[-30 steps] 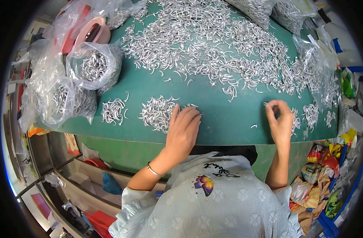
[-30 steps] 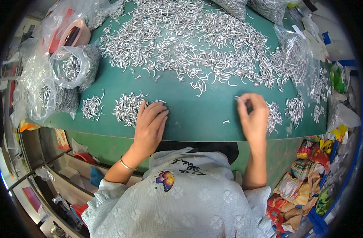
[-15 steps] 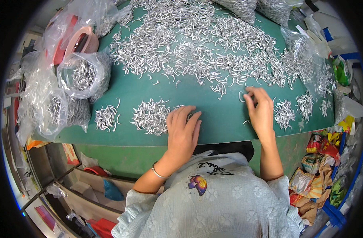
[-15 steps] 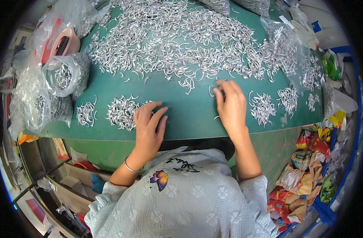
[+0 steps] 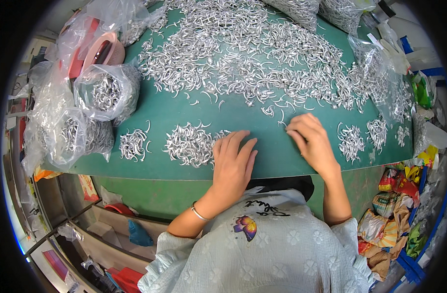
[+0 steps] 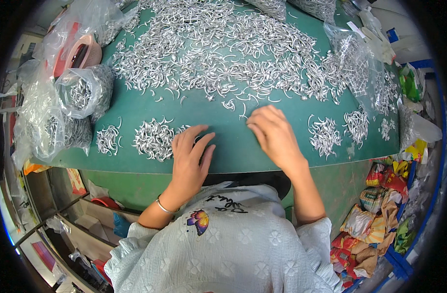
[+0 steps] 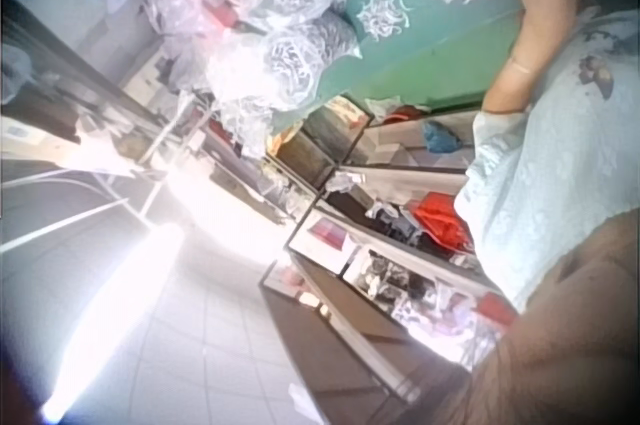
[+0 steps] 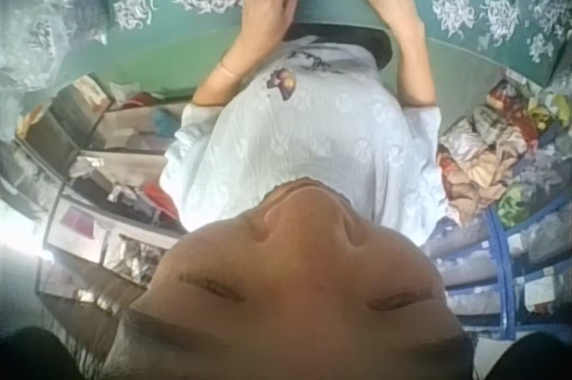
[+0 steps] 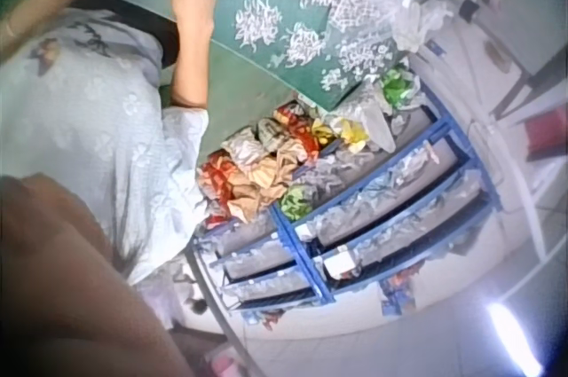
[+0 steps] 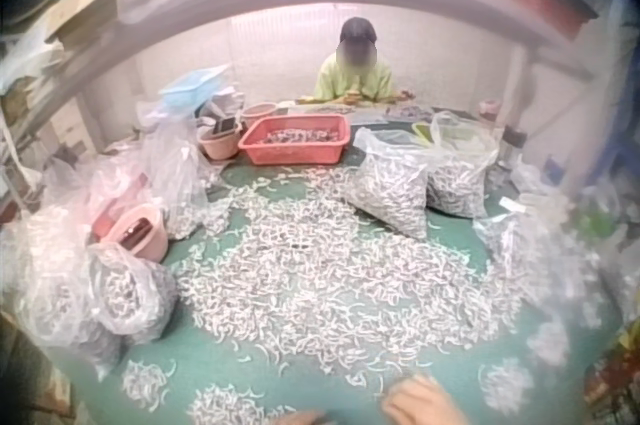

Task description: The person sorts through a pile of small, curved metal components on a table, picking them up by hand and placing them into different bags and a tray.

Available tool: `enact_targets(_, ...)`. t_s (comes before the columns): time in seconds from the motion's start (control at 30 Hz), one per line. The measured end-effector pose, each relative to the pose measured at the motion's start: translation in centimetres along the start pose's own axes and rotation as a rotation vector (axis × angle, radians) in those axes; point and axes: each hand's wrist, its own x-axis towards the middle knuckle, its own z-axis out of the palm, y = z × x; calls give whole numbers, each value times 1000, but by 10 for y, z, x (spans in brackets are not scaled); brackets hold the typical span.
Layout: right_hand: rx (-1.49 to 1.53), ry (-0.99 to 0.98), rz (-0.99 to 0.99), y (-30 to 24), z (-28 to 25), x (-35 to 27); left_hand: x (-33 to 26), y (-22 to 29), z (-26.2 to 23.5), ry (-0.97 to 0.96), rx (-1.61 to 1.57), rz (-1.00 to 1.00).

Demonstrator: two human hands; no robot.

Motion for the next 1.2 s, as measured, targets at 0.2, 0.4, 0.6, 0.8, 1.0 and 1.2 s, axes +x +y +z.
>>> enact_targets(0.2, -75, 177, 123, 0, -3, -3, 8, 10, 15, -40, -32, 28)
enact_targets(0.4, -257, 94, 42, -9, 13, 1, 18, 15, 18, -46, -21, 28)
enact_targets(0.6, -202, 99, 32, -14, 10, -10, 7, 10, 16, -58, -14, -16)
enact_targets(0.8, 8, 123, 39, -11, 11, -10, 6, 16, 29, -75, -21, -7)
enact_targets(1.0, -332, 147, 108, -8, 28, 20, 9, 11, 38, -61, -9, 30)
enact_targets(1.2, -145, -30, 92, -14, 9, 3, 3, 4, 30, -29, 13, 17)
